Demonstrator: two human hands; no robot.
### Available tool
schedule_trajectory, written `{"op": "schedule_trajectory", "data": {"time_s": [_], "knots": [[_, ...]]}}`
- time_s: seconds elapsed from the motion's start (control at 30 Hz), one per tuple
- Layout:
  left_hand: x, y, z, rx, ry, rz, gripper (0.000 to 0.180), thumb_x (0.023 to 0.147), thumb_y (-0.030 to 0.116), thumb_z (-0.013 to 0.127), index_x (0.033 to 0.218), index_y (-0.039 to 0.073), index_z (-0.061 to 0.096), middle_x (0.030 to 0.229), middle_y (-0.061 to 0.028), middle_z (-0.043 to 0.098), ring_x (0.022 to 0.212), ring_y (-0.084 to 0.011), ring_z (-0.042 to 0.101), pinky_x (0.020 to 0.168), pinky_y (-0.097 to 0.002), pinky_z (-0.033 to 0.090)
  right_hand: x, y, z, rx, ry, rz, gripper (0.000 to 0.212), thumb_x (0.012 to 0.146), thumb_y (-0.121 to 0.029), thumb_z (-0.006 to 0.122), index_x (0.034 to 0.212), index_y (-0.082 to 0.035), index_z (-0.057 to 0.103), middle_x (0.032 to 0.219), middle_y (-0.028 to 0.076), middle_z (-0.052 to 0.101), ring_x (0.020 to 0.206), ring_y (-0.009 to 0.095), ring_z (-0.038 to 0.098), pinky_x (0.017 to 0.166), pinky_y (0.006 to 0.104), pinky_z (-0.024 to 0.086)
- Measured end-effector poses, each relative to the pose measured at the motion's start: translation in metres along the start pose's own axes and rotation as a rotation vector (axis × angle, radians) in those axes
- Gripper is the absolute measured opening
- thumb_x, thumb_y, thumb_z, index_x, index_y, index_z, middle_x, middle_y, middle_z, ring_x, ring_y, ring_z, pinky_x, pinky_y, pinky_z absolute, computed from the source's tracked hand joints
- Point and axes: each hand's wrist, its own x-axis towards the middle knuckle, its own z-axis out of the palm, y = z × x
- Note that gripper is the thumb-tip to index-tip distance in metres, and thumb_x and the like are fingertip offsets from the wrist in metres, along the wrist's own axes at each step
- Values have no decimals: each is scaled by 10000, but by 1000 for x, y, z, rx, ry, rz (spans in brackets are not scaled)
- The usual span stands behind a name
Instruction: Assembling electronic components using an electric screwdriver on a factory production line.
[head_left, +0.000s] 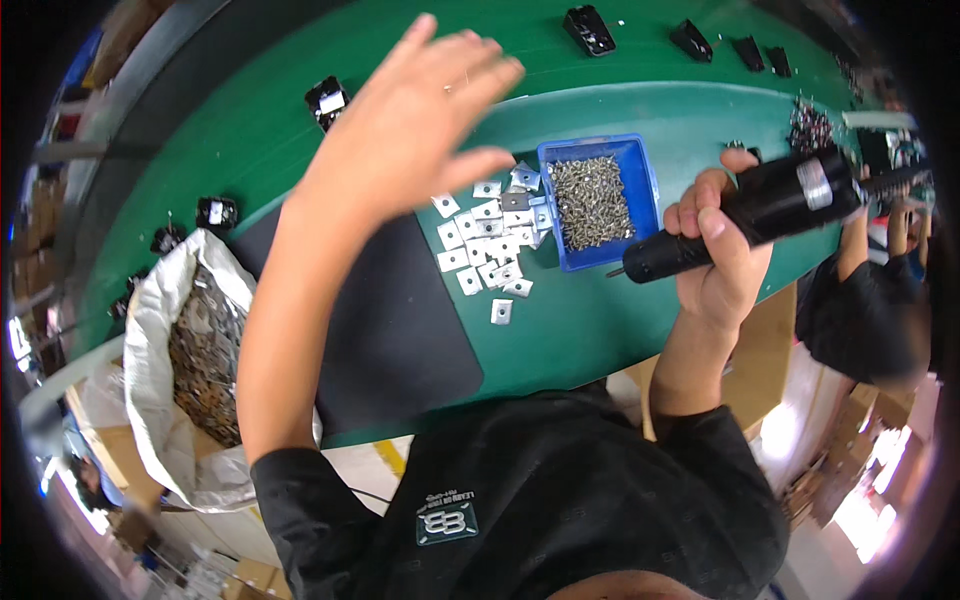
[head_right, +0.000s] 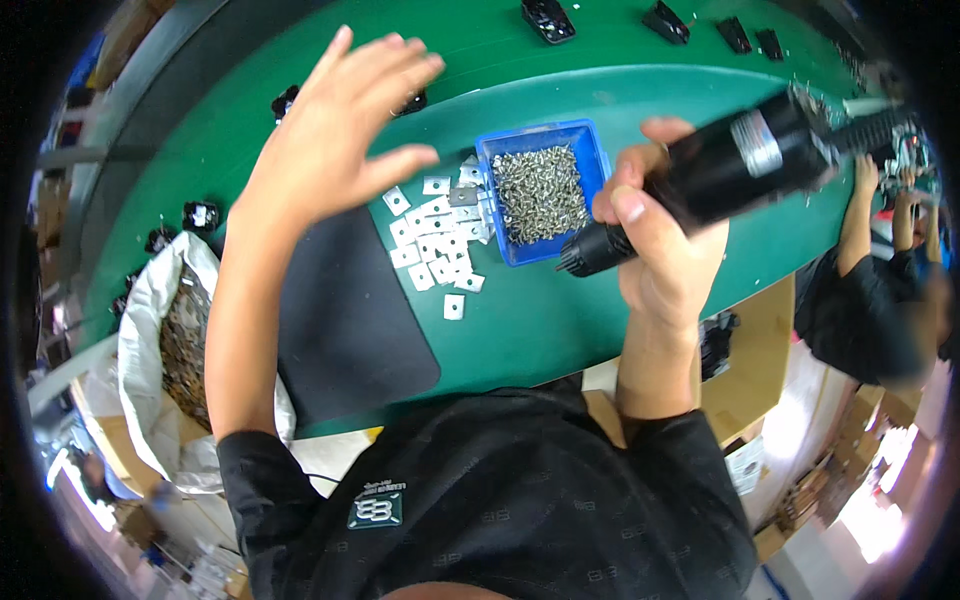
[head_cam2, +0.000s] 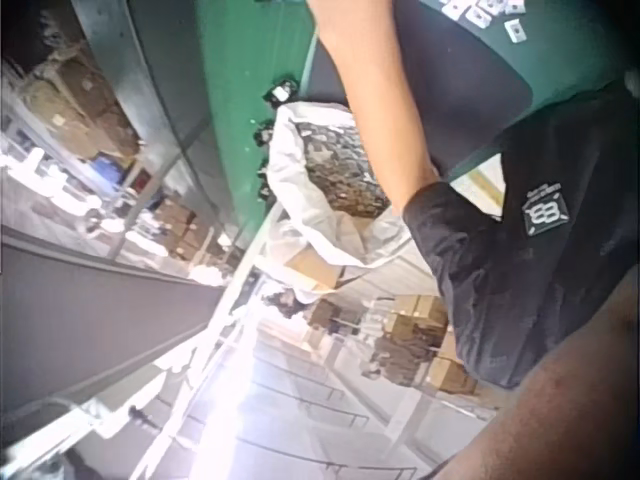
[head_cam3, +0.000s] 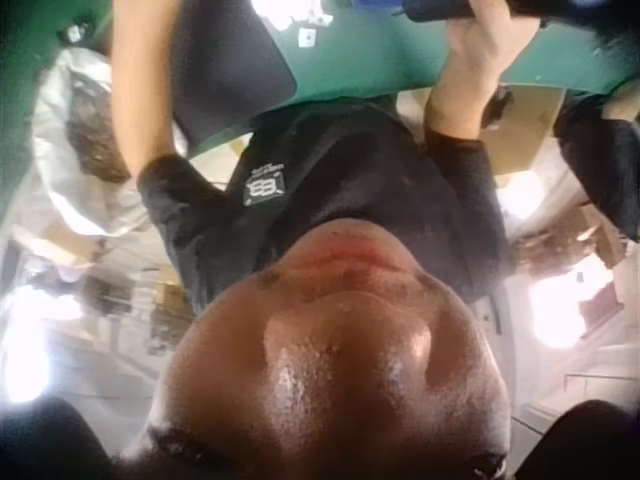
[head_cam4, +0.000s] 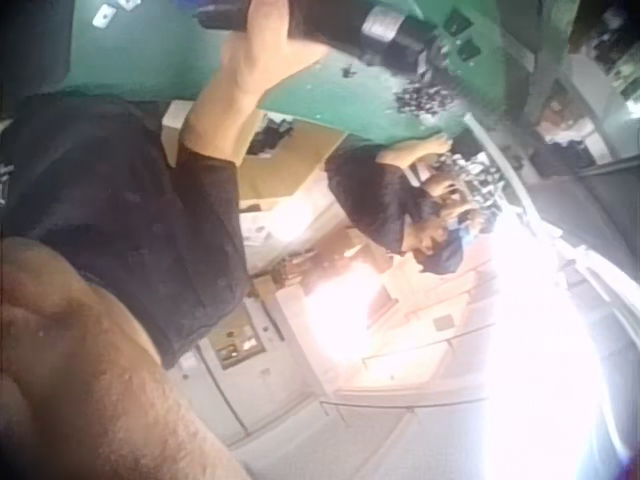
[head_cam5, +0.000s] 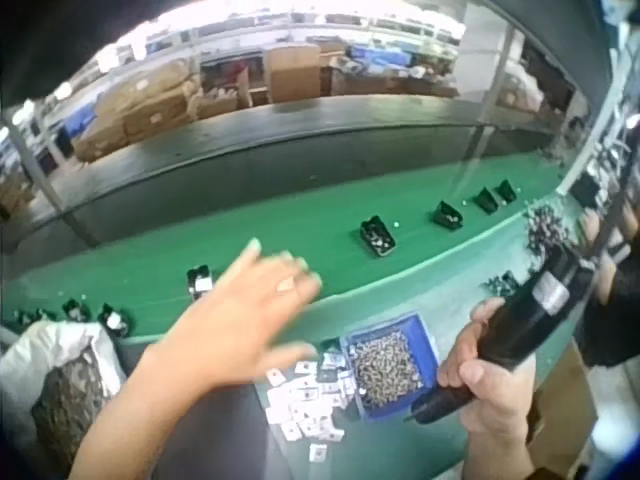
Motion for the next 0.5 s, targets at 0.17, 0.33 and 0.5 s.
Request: {"op": "schedule_trajectory", "data": {"time_s": [0.17, 0.33, 0.5], "knots": [[-13, 63, -23, 14, -31, 357, 392, 789, 326, 615, 1078, 62, 598, 1129, -115, 592, 1141, -270, 542, 1062, -442, 357, 8, -6, 19, -39, -106, 129, 561, 731, -74, 637, 1235, 10, 405, 825, 53, 489, 705, 133, 486, 636, 278, 434], [-27, 77, -27, 230, -23, 524, 294, 791, 289, 598, 971, 58, 627, 1032, -82, 625, 1081, -215, 576, 1048, -374, 396, 0, -4, 37, 77, -243, 218, 454, 729, -2, 652, 1154, 30, 493, 823, 58, 590, 733, 111, 559, 655, 249, 446], [-29, 79, -35, 195, -82, 537, 322, 766, 310, 605, 955, 50, 626, 985, -75, 627, 1039, -211, 586, 1050, -366, 397, -9, -3, 45, 42, -272, 213, 435, 743, -18, 682, 1140, 19, 508, 821, 42, 599, 756, 98, 567, 665, 247, 457]]}}
